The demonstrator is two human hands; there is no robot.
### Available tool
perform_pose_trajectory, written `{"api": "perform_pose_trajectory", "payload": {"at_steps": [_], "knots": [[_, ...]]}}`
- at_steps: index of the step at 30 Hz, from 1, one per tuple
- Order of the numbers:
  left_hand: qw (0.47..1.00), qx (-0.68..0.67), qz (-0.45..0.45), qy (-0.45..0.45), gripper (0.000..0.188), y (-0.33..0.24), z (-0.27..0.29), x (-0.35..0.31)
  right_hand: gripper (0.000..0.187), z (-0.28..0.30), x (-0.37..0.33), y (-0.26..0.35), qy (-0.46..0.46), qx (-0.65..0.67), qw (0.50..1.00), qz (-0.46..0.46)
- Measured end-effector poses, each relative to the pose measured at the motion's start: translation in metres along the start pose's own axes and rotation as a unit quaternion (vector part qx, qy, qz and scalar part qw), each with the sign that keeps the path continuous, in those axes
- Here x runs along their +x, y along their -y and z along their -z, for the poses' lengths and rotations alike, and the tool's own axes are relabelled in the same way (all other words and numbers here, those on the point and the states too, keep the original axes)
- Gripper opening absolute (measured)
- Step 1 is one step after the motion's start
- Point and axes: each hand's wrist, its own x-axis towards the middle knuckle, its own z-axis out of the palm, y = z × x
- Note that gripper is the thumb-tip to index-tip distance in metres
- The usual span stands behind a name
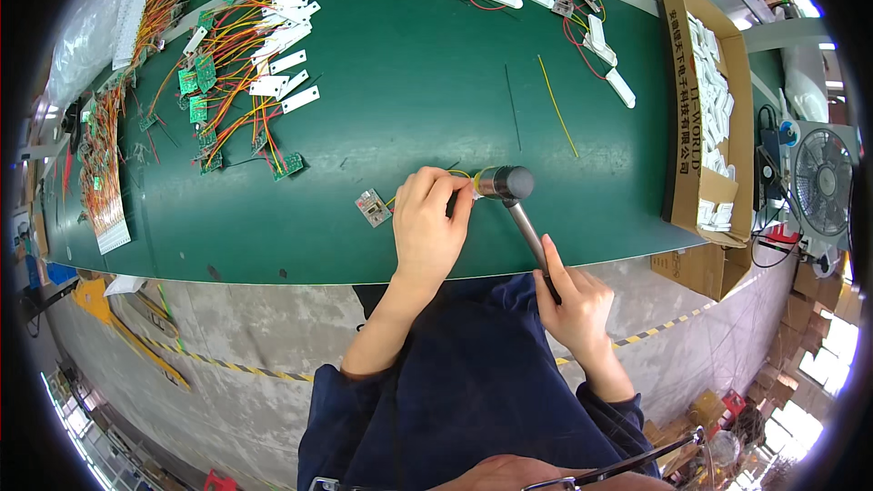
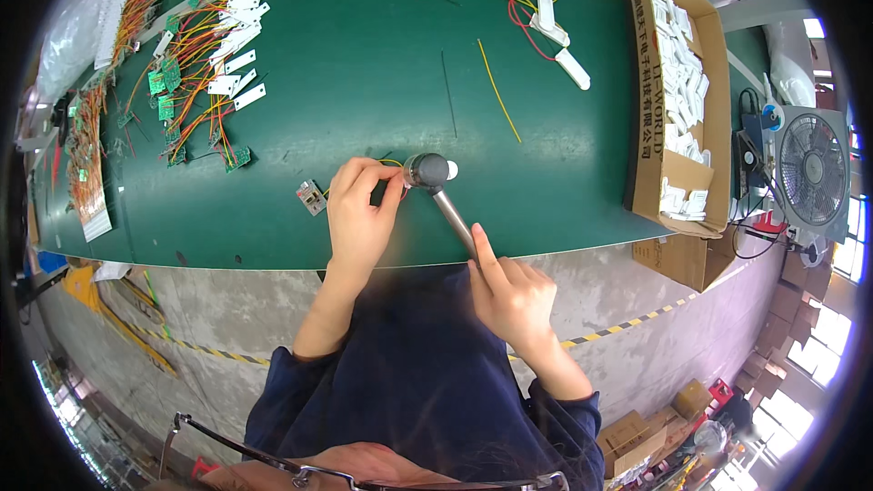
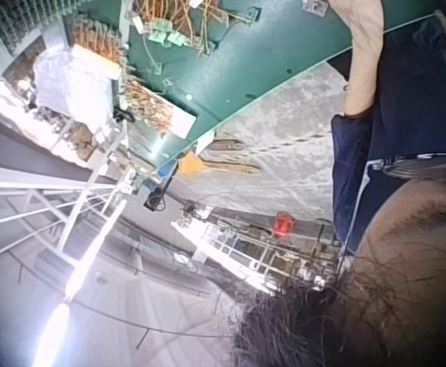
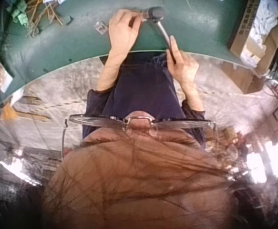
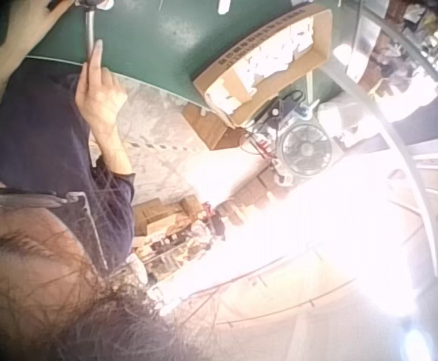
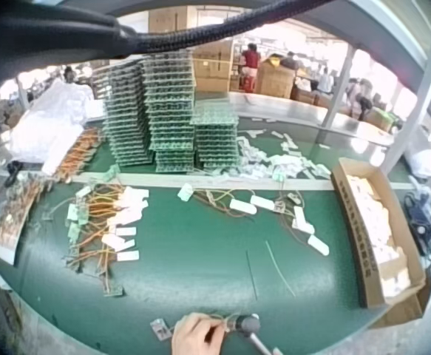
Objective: The recorder is seen assembling small electronic components, specifically led drivers, by hammering a plastic casing onto the circuit board and wires.
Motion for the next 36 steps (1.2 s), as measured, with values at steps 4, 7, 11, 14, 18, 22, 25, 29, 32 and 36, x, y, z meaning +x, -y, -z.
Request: {"api": "perform_pose_trajectory", "payload": {"at_steps": [4, 7, 11, 14, 18, 22, 25, 29, 32, 36], "knots": [[1.000, 0.000, -0.005, -0.009, 0.006, 0.001, -0.001, -0.001, 0.048, -0.001, -0.003, 0.004, -0.003, -0.030, 1.000, 0.007], [0.999, -0.028, 0.013, -0.013, 0.005, 0.005, -0.003, -0.005, 0.048, -0.005, -0.006, 0.005, 0.018, -0.083, 0.996, 0.015], [0.998, -0.050, 0.040, -0.004, 0.005, 0.008, -0.002, -0.004, 0.047, 0.005, 0.005, 0.003, 0.025, -0.081, 0.996, 0.022], [0.998, -0.056, 0.031, -0.012, 0.005, 0.008, -0.003, -0.005, 0.047, 0.006, 0.004, 0.001, -0.003, -0.064, 0.998, 0.017], [0.998, -0.059, 0.027, -0.012, 0.005, 0.009, -0.004, -0.005, 0.048, 0.008, 0.004, 0.001, -0.019, -0.052, 0.998, 0.008], [0.999, 0.019, -0.035, 0.003, 0.021, 0.001, 0.000, -0.002, 0.049, 0.007, 0.003, -0.004, -0.036, -0.030, 0.999, -0.014], [0.994, 0.064, -0.080, 0.034, 0.039, 0.000, 0.000, -0.003, 0.050, 0.008, 0.000, -0.011, -0.073, 0.018, 0.995, -0.058], [0.992, 0.063, -0.088, 0.059, 0.035, 0.003, -0.002, -0.003, 0.051, 0.010, -0.003, -0.022, -0.085, 0.031, 0.991, -0.098], [0.995, 0.044, -0.066, 0.060, 0.032, 0.001, -0.001, -0.003, 0.050, 0.011, -0.002, -0.030, -0.086, 0.032, 0.989, -0.115], [0.994, 0.054, -0.065, 0.067, 0.034, -0.001, 0.000, -0.002, 0.049, 0.003, -0.005, -0.045, -0.099, 0.031, 0.984, -0.142]]}}
